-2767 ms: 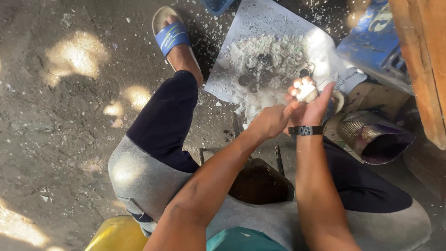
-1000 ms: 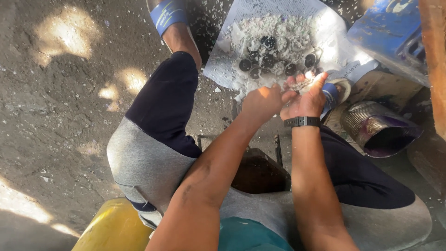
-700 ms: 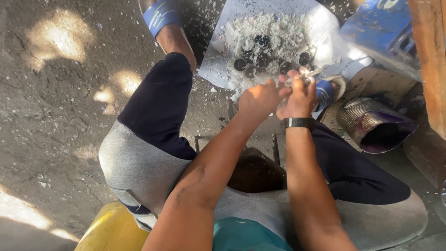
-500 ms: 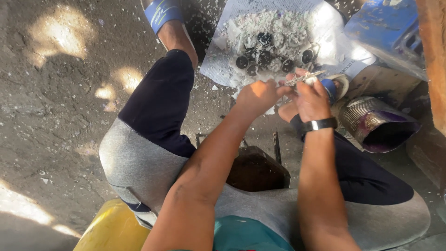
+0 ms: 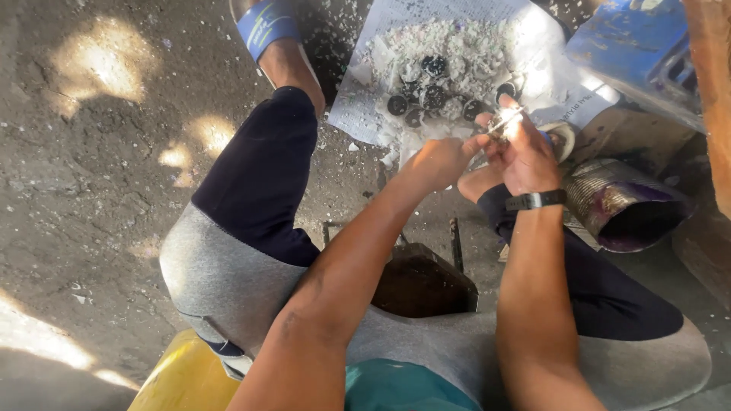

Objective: Scraping excess wax from small circular components using a knife and sorting them into a storage crate.

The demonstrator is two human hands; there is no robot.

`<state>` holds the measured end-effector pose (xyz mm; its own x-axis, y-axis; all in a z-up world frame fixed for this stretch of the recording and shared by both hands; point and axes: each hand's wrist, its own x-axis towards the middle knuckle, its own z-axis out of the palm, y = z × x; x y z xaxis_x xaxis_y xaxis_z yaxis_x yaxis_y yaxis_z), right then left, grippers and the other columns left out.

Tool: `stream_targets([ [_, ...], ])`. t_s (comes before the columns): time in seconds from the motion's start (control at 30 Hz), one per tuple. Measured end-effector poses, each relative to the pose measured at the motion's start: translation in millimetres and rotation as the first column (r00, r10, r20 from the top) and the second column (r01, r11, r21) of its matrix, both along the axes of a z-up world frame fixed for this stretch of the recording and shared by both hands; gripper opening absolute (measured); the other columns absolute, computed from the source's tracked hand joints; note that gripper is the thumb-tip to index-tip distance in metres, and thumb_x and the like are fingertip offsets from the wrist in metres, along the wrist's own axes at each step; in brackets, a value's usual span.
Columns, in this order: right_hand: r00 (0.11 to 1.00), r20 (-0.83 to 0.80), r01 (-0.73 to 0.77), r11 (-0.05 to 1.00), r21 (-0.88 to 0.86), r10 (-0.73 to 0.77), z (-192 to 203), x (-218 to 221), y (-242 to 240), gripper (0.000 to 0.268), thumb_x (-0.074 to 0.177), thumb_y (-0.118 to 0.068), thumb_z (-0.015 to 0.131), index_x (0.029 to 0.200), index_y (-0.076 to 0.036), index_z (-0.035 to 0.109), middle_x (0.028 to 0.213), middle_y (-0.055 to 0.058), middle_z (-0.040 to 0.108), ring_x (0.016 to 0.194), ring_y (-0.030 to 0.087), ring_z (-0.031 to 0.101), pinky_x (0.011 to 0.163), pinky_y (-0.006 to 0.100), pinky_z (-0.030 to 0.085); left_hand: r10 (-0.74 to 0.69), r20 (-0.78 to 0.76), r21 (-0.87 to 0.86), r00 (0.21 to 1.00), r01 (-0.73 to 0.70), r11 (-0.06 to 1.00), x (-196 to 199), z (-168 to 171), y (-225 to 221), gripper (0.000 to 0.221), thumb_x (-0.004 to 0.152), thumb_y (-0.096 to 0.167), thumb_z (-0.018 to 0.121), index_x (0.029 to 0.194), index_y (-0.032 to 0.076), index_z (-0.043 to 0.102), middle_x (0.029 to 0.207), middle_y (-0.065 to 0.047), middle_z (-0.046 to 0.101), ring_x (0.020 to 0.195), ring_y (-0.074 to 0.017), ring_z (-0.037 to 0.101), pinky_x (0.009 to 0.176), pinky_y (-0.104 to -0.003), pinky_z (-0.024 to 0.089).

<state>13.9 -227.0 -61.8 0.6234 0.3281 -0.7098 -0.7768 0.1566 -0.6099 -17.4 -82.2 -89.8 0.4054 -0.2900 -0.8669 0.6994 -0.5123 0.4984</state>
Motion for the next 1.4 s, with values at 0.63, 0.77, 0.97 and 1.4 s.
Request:
stream_targets([
  [0.63, 0.746, -0.201, 0.573, 0.766, -0.291, -0.635, 58, 29, 75, 0.055, 0.062, -0.056, 0.048, 0.081, -0.006, 0.057, 0.068, 0.009, 0.059, 0.054, 0.02, 0.058, 0.047, 0.028, 0.052, -0.067, 0.075, -0.077, 0.995, 0.073, 0.994, 26, 79, 18, 0.086, 0.073, 0.064, 0.0, 0.109, 0.007, 0.053, 0.092, -0.017, 0.063, 0.096, -0.0334, 0.058, 0.08, -0.044, 0.045],
  [0.77, 0.741, -0.108, 0.647, 0.748, -0.15, -0.663, 46, 14, 67, 0.06, 0.065, -0.055, 0.048, 0.095, -0.003, 0.054, 0.087, 0.014, 0.058, 0.076, 0.027, 0.061, 0.066, 0.036, 0.056, -0.028, 0.052, -0.03, 0.998, 0.03, 0.999, 21, 72, 17, 0.082, 0.074, 0.063, 0.002, 0.104, 0.008, 0.055, 0.088, -0.016, 0.064, 0.093, -0.0315, 0.06, 0.078, -0.042, 0.046],
  [0.97, 0.702, 0.086, 0.652, 0.59, -0.476, -0.707, 40, -2, 101, 0.046, 0.071, -0.051, 0.051, 0.071, -0.005, 0.054, 0.053, 0.015, 0.055, 0.036, 0.019, 0.054, 0.029, 0.018, 0.042, -0.052, 0.145, 0.097, 0.988, 0.038, 0.995, 23, 73, 26, 0.067, 0.08, 0.055, 0.011, 0.103, 0.009, 0.055, 0.084, -0.014, 0.064, 0.089, -0.0298, 0.062, 0.074, -0.041, 0.048],
  [1.4, 0.953, 0.043, 0.303, 0.948, -0.095, -0.3, 25, -4, 45, 0.014, 0.084, -0.021, 0.057, 0.091, -0.009, 0.055, 0.088, 0.009, 0.058, 0.08, 0.019, 0.063, 0.068, 0.026, 0.058, -0.004, 0.12, 0.093, 0.993, -0.007, 0.996, 25, 58, 31, 0.067, 0.077, 0.06, 0.017, 0.092, 0.012, 0.061, 0.075, -0.011, 0.065, 0.08, -0.0275, 0.065, 0.065, -0.037, 0.052],
])
